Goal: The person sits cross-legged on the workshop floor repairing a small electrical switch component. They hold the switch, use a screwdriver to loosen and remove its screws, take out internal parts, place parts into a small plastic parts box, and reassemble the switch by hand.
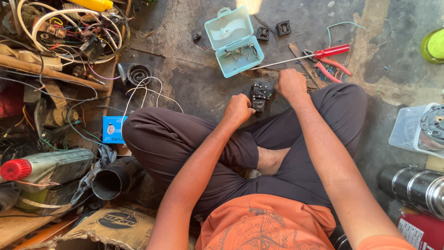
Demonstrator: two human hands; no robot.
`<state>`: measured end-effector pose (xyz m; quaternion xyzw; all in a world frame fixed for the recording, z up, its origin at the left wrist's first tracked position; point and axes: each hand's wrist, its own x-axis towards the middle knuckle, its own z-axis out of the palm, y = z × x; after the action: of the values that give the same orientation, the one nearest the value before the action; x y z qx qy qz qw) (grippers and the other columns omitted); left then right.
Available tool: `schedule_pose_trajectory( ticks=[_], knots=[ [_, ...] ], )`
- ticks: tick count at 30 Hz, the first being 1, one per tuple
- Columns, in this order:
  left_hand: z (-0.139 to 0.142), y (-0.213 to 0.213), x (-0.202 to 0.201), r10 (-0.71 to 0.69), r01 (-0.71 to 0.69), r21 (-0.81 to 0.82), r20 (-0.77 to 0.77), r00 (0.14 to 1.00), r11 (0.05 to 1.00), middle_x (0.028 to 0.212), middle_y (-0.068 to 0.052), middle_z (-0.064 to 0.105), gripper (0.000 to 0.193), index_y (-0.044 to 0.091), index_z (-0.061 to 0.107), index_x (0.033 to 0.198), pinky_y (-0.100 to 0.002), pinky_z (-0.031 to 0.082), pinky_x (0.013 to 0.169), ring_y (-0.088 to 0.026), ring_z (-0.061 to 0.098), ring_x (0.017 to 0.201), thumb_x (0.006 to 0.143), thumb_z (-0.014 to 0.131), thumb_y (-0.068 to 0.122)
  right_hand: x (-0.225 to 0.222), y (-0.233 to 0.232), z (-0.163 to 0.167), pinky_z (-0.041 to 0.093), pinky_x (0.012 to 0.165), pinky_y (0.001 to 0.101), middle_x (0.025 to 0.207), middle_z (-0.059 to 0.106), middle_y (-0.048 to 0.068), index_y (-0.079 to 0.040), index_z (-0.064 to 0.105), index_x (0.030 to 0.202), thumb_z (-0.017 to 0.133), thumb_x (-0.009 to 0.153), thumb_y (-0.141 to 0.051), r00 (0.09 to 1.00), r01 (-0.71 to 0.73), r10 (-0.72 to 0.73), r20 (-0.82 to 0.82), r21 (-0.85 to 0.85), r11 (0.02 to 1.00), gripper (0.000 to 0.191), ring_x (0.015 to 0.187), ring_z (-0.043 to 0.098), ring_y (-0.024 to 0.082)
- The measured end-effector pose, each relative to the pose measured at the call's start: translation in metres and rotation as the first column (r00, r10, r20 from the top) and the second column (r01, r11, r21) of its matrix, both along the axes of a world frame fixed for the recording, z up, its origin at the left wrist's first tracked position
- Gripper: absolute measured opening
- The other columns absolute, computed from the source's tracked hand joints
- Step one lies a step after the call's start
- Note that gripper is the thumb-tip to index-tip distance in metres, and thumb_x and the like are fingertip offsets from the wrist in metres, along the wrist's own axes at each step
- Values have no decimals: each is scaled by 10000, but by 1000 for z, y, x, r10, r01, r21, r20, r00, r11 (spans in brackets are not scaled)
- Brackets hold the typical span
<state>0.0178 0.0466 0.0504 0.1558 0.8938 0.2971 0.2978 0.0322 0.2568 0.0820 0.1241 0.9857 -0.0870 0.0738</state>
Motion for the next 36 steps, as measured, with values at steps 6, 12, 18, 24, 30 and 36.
schedule_pose_trajectory(
  ticks=[6, 12, 18, 24, 30, 36],
  knots=[
    [1, -1, 1, 9, -9, 12, -9, 1000, 1000, 955, -212, 746, 299, 80, 796, 962, -449, 573, 843, -366, 737, 928, 725, 894, 235, 3, 1, 5, 577, 761, 514, 896, 729, 246, -20, 771, 855, 812, 725, -227, 995, 88, -91, -39, -65, 994, 248, 844, 713, 437],
    [9, 0, 7, -33, 38, 21, -180, 983, 999, 1087, -191, 709, 522, 51, 635, 1137, -497, 565, 840, -402, 705, 1008, 724, 905, 221, 9, 11, 2, 558, 693, 340, 809, 731, 123, 7, 700, 855, 825, 769, -120, 902, 173, -362, -235, -571, 803, 197, 725, 695, 210],
    [20, 3, 16, -142, 182, 107, -307, 941, 978, 1173, -189, 540, 765, 194, 518, 1313, -520, 555, 782, -432, 682, 948, 660, 914, 162, 65, -7, -10, 511, 625, 244, 819, 723, 15, -6, 758, 982, 777, 830, -11, 970, 139, -243, -2, -817, 559, 154, 702, 605, 60],
    [19, 4, 13, -168, 206, 89, -320, 932, 975, 1180, -159, 553, 639, 233, 609, 1243, -494, 566, 785, -401, 693, 943, 680, 891, 125, 79, -29, 2, 584, 762, 309, 901, 792, 103, -10, 762, 1048, 656, 841, 21, 1000, 18, -11, 15, -738, 675, 234, 844, 763, 164],
    [16, 6, 11, -170, 202, 76, -305, 937, 976, 1177, -148, 555, 601, 243, 646, 1217, -487, 567, 786, -390, 696, 943, 678, 883, 120, 72, -35, 11, 585, 784, 355, 884, 790, 137, -30, 771, 1010, 623, 812, 18, 997, 34, 16, 72, -646, 762, 252, 838, 778, 238],
    [9, 4, 11, -148, 204, 125, -356, 923, 971, 1165, -157, 563, 588, 246, 651, 1200, -494, 568, 777, -401, 692, 943, 670, 878, 131, 73, -29, -11, 580, 763, 385, 875, 774, 164, -33, 774, 983, 664, 807, -12, 999, -35, 45, 1, -621, 783, 209, 817, 766, 283]
  ],
)
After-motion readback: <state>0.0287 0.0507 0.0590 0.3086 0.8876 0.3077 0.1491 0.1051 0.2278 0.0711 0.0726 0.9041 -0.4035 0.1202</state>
